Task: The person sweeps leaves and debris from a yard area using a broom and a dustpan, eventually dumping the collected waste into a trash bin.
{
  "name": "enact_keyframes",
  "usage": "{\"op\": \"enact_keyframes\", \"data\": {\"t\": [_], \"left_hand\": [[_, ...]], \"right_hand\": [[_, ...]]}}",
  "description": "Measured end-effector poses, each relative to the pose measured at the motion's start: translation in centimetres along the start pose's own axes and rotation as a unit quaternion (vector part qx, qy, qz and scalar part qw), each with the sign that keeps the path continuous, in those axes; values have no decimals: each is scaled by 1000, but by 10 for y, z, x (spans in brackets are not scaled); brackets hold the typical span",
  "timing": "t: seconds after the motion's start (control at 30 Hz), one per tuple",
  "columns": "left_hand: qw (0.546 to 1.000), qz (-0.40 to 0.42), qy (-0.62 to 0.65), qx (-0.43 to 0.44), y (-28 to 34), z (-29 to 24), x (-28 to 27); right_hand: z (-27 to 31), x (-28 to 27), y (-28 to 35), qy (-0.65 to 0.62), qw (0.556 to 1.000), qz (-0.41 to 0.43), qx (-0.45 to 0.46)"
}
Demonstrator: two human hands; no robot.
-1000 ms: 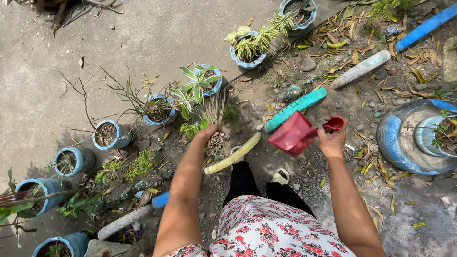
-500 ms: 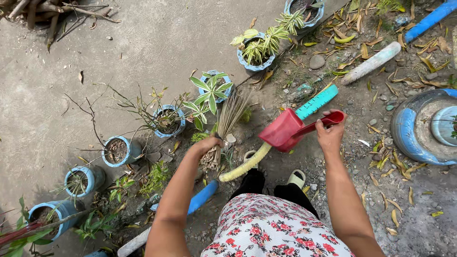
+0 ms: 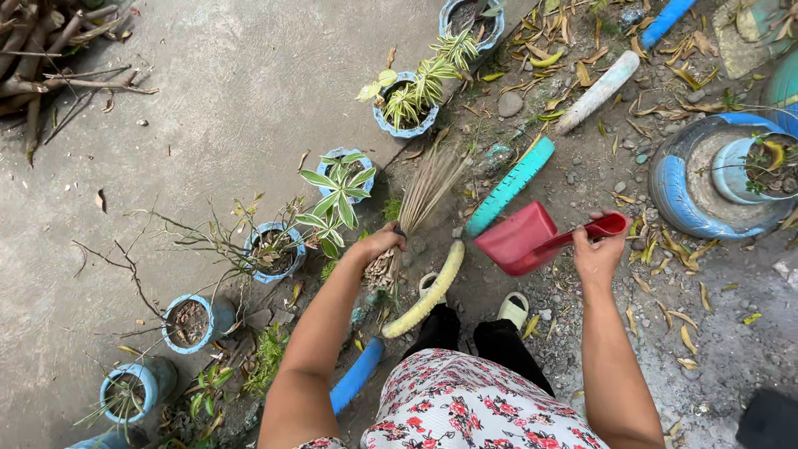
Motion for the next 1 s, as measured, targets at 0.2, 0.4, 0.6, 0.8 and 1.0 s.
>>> {"op": "enact_keyframes", "data": {"t": [0.2, 0.4, 0.6, 0.8, 1.0], "left_hand": [[998, 11, 63, -25, -68, -62, 59], [981, 187, 33, 40, -39, -50, 50], [999, 4, 40, -27, -59, -76, 59], [965, 145, 217, -26, -44, -69, 91], [954, 107, 270, -77, 18, -27, 48]], "right_hand": [[13, -17, 12, 87, 995, -22, 52], [18, -34, 14, 53, 998, -36, 15], [-5, -38, 14, 44, 998, -51, 21], [-13, -33, 6, 49, 998, -37, 30], [-13, -27, 3, -11, 999, -22, 33]]}}
Point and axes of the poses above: each hand's wrist, its own y-axis away from the middle knuckle, its own x-axis out of the palm, z = x × y, the point moved 3 cm from there along -y, towards the middle knuckle, and after that the axes turned 3 degrees about -x, right-handed, at the moved point
